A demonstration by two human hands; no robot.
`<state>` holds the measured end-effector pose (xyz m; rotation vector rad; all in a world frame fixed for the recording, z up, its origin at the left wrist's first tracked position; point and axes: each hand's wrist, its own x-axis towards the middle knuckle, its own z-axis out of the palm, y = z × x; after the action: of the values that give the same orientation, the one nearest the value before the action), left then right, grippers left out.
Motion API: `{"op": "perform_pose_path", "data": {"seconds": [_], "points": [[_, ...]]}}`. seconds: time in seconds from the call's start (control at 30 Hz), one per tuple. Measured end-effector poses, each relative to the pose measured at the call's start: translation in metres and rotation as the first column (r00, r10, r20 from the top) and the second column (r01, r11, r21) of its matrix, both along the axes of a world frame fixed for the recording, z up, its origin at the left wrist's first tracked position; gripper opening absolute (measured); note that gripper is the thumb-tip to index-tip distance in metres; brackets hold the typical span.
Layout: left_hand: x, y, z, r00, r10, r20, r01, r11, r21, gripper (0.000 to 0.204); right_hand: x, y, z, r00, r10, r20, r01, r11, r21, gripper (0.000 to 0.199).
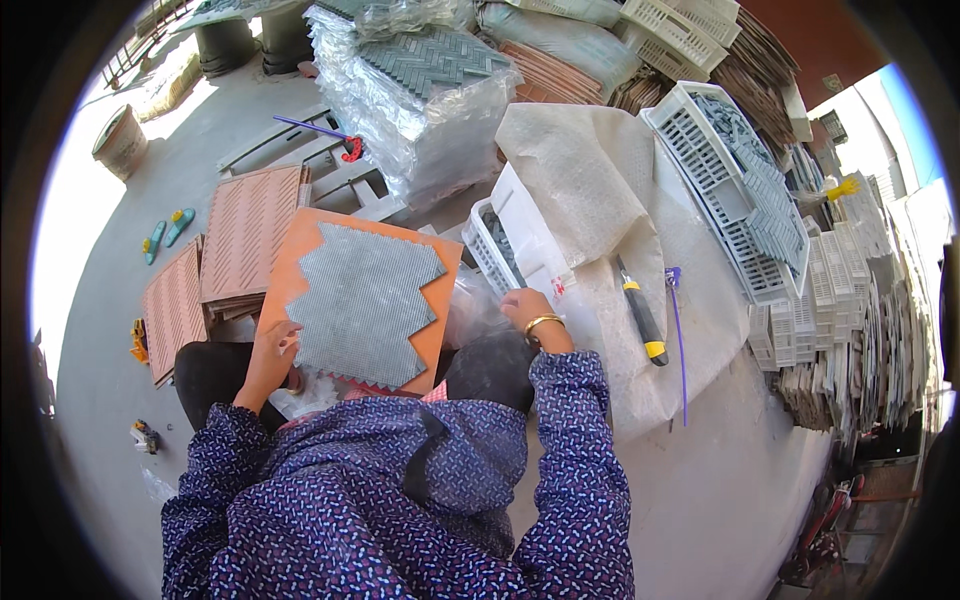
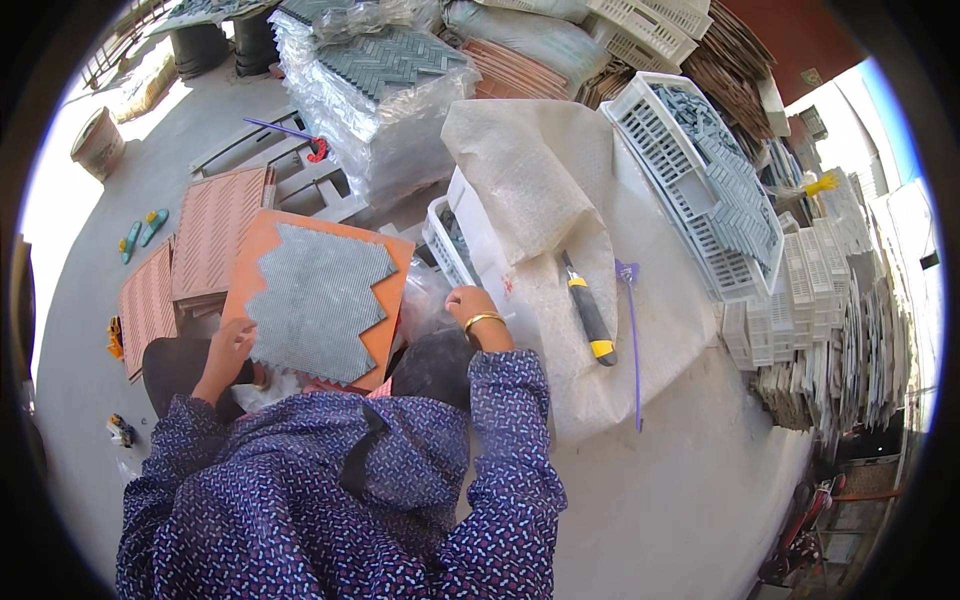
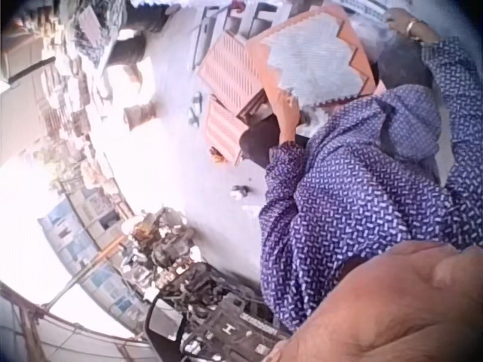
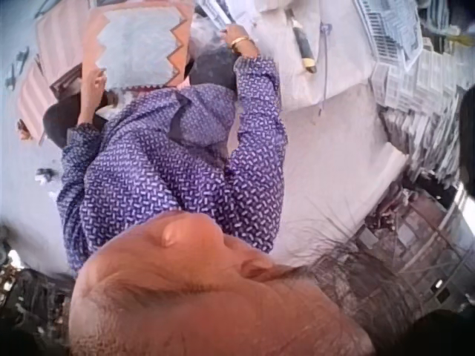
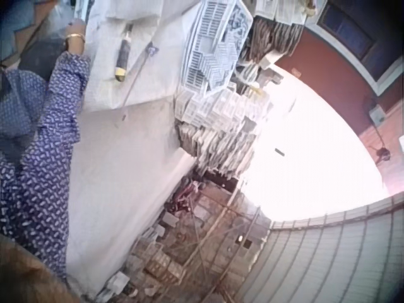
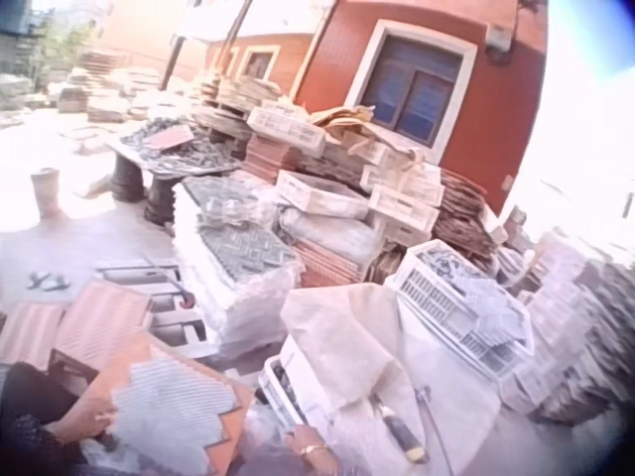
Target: The person sits on the floor and uses a utility knife to cut a gray mesh tile placed on an orange board. They score the tile along a straight line and then snap it to separate the pieces.
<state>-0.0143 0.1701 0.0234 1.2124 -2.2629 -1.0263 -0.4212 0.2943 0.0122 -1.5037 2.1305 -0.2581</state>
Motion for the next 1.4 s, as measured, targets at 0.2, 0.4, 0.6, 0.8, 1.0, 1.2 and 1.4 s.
{"op": "perform_pose_path", "data": {"seconds": [0.2,0.4,0.6,0.8,1.0,1.2,1.4], "points": [[-0.016,0.044,-0.025,0.976,-0.214,0.045,0.206,0.968,0.141,0.02,0.018,-0.059,-0.051,0.933,-0.258,0.253,-0.001,0.699,0.716,0.042],[-0.017,0.041,-0.034,0.973,-0.203,0.11,0.177,0.962,0.209,0.019,0.017,-0.069,-0.099,0.964,0.201,-0.173,-0.056,0.791,0.609,0.046],[-0.016,0.037,-0.034,0.987,-0.144,0.077,0.126,0.97,0.21,0.018,-0.011,-0.055,-0.072,0.902,-0.431,0.023,0.425,0.876,-0.23,0.018],[-0.026,0.038,-0.031,0.991,-0.132,0.013,0.128,0.978,0.163,0.015,-0.03,-0.029,-0.06,0.723,-0.396,0.566,0.586,0.786,-0.198,0.018],[-0.108,0.045,-0.021,0.958,-0.175,-0.228,0.231,0.941,0.249,0.018,-0.019,-0.039,-0.052,0.586,-0.337,0.737,0.587,0.803,-0.1,0.017],[-0.236,0.053,-0.04,0.94,-0.068,-0.334,0.061,0.998,-0.032,0.034,-0.011,-0.044,-0.038,0.477,-0.32,0.818,0.549,0.836,0.007,0.019],[-0.258,0.011,-0.052,0.996,0.03,-0.089,-0.019,0.993,0.116,0.013,-0.028,-0.035,-0.05,0.734,-0.252,0.63,0.274,0.959,0.064,0.024]]}}
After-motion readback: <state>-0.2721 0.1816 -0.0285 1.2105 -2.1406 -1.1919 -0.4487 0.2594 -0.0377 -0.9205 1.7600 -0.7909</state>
